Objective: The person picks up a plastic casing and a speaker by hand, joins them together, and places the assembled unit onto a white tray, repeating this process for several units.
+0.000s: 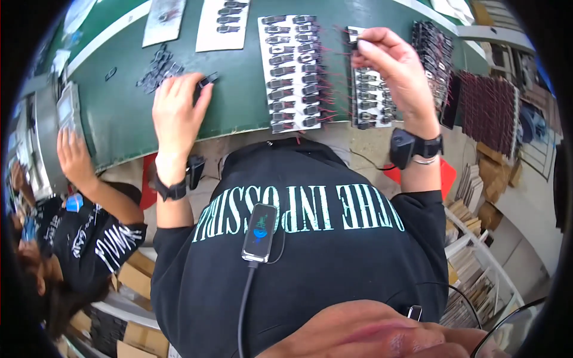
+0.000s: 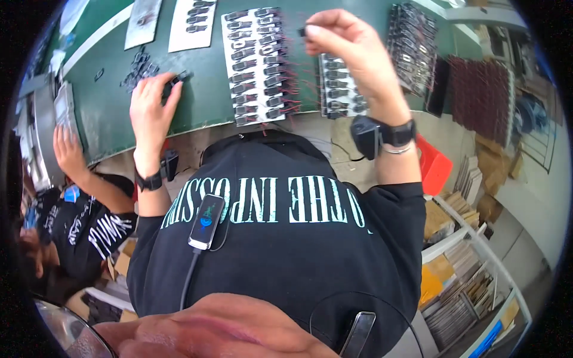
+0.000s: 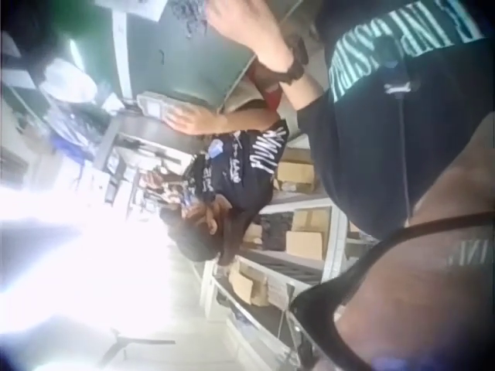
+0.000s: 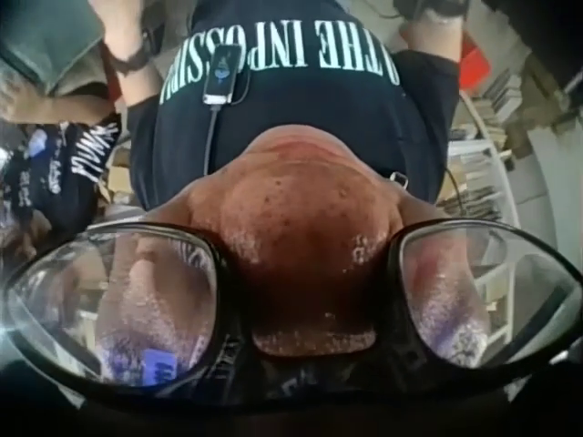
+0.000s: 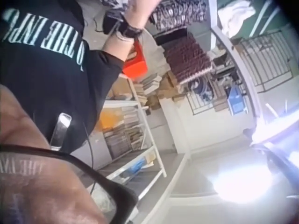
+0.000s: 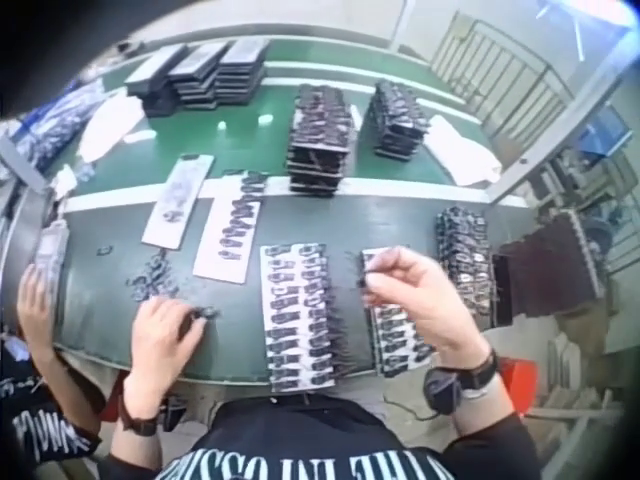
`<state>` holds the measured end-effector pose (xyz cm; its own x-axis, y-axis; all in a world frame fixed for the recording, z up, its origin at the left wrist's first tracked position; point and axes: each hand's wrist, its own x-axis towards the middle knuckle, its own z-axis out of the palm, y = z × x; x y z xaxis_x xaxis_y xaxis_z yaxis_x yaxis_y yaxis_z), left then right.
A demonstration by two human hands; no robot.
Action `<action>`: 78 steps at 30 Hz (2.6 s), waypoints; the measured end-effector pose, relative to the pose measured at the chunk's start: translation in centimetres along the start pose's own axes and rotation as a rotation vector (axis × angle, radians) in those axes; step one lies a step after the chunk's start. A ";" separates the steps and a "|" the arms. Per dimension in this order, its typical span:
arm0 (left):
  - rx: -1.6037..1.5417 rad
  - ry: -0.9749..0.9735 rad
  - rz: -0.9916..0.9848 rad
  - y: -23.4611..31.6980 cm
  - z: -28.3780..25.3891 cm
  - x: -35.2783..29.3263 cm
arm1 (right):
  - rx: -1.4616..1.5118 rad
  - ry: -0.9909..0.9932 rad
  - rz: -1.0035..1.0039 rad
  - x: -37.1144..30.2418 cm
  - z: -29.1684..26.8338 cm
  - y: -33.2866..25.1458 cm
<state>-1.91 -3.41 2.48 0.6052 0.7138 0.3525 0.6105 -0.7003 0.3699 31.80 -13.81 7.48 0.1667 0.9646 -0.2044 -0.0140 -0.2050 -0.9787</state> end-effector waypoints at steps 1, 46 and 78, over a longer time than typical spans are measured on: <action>-0.073 -0.012 -0.110 0.3 -0.4 0.1 | 0.098 0.002 0.004 -0.1 0.6 0.1; -0.989 -0.259 -0.251 7.0 3.8 4.6 | -0.115 -0.158 -0.001 1.1 5.0 2.4; -0.951 -0.104 -0.221 10.6 3.1 4.2 | -0.351 -0.095 -0.185 -1.2 5.3 1.7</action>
<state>8.72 -7.88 5.20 0.5963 0.7919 0.1315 0.0772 -0.2195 0.9725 26.36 -14.47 6.00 0.0430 0.9982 -0.0424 0.3481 -0.0547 -0.9359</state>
